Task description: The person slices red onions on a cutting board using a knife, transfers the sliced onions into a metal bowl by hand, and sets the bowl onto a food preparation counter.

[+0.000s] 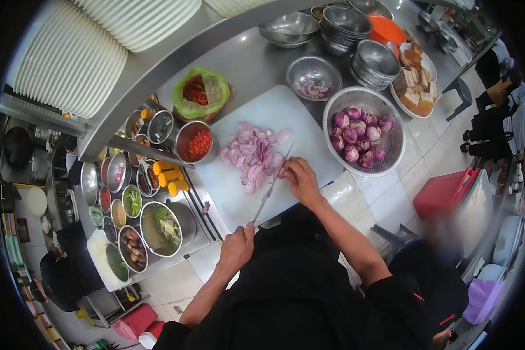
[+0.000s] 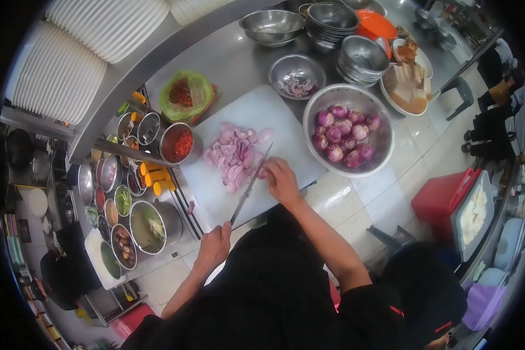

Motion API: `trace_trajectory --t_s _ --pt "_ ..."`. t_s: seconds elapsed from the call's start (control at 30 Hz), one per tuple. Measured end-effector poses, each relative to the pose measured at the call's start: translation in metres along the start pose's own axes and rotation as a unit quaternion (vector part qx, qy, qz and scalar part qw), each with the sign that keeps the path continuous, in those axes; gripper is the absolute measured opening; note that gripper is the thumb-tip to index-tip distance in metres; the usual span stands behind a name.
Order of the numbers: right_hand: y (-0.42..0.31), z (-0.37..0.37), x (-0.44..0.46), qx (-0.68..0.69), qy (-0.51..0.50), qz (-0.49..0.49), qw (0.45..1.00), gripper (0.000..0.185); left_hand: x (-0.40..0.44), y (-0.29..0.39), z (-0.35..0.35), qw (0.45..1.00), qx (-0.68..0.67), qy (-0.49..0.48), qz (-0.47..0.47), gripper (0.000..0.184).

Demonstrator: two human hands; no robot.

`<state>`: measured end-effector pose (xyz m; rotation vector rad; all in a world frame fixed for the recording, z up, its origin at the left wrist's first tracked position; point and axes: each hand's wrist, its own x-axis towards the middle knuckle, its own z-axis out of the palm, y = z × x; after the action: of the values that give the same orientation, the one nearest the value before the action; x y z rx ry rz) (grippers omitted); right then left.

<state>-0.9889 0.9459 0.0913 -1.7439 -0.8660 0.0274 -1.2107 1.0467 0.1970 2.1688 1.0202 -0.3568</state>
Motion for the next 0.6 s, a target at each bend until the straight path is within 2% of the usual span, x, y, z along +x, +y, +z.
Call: trace_trajectory --t_s 0.1,0.17,0.27,0.37,0.6 --pt "0.0 0.0 0.0 -0.002 0.001 -0.003 1.0 0.026 -0.005 -0.011 0.007 0.999 0.033 -0.001 -0.002 0.056" --pt "0.0 -0.001 -0.001 -0.002 0.002 -0.005 1.0 0.026 0.004 -0.034 0.026 0.997 0.062 0.001 0.051 0.055" --pt "-0.002 0.001 0.001 -0.005 0.004 -0.004 1.0 0.024 0.026 -0.014 0.03 0.998 0.027 0.035 0.034 0.055" --pt "-0.005 -0.001 0.003 -0.001 -0.005 0.003 1.0 0.022 0.026 0.002 0.015 0.999 -0.014 0.022 0.031 0.06" --pt "0.001 0.003 -0.004 0.008 0.02 0.004 1.0 0.022 0.003 0.004 0.005 1.0 -0.001 0.013 0.014 0.057"
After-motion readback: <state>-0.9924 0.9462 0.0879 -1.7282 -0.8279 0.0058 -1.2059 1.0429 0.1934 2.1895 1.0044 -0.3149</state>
